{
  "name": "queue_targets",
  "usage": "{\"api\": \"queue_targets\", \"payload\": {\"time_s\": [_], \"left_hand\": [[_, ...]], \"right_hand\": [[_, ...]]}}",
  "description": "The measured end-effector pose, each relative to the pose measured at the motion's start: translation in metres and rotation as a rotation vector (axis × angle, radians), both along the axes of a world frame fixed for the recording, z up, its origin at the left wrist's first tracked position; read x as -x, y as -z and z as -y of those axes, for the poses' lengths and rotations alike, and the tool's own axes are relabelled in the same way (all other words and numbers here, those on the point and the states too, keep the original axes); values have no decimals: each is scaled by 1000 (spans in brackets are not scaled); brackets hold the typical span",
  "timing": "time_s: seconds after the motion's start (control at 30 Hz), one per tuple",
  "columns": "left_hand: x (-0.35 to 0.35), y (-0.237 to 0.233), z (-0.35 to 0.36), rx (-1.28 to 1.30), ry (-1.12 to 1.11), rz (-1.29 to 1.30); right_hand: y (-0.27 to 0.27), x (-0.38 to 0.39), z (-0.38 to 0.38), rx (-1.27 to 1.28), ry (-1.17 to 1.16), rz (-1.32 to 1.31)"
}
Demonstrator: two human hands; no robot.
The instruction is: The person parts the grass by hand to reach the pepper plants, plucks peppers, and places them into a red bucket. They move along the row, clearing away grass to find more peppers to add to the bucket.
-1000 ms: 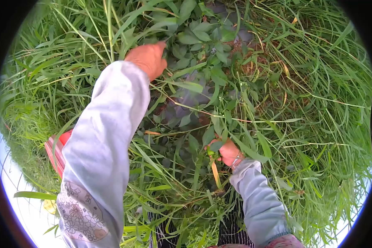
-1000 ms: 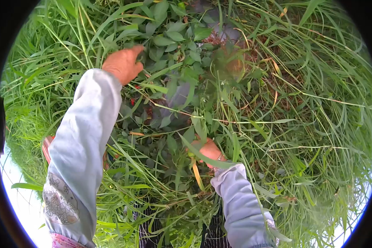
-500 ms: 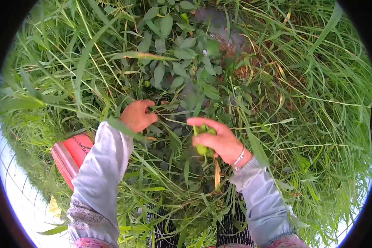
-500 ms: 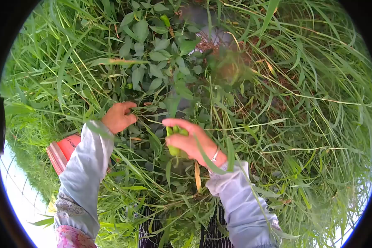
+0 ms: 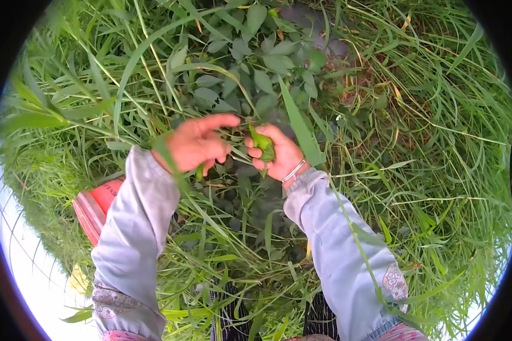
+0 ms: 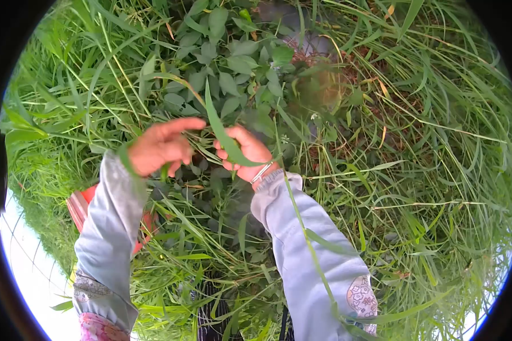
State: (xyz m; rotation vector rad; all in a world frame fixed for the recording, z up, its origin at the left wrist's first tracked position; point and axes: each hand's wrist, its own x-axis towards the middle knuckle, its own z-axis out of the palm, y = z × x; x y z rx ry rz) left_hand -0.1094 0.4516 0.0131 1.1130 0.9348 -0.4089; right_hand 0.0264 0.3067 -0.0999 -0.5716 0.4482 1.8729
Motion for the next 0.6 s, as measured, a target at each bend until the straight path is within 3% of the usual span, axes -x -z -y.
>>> {"api": "queue_targets", "payload": {"time_s": [0.07, 0.13, 0.2, 0.23, 0.3, 0.37, 0.4, 0.43, 0.5, 0.6], "left_hand": [[-13, -20, -21, -71, -268, 157], [-10, -12, -48, -304, -226, 97], [8, 7, -47, -1008, 373, -102], [13, 13, -45, -1344, 689, -209], [14, 11, -35, -1054, 967, -646], [20, -13, -24, -593, 906, -642], [46, -8, -8, -551, 769, -498], [77, 2, 11, -602, 849, -333], [114, 7, 49, -250, 748, -465], [145, 14, 78, -19, 51, -564]], "right_hand": [[-1, -3, 17, -8, 51, 25], [-6, -15, 35, -33, 88, -76], [-14, -33, 52, -70, 85, -135], [-5, -37, 63, -119, 93, -45], [-10, -58, 74, -115, -1, 4], [-7, -75, 82, -129, -73, -82], [-5, -80, 83, -156, -83, -85], [-4, -84, 83, -186, -94, -88], [1, -88, 82, -226, -123, -86], [2, -83, 85, -205, -134, -101]]}}
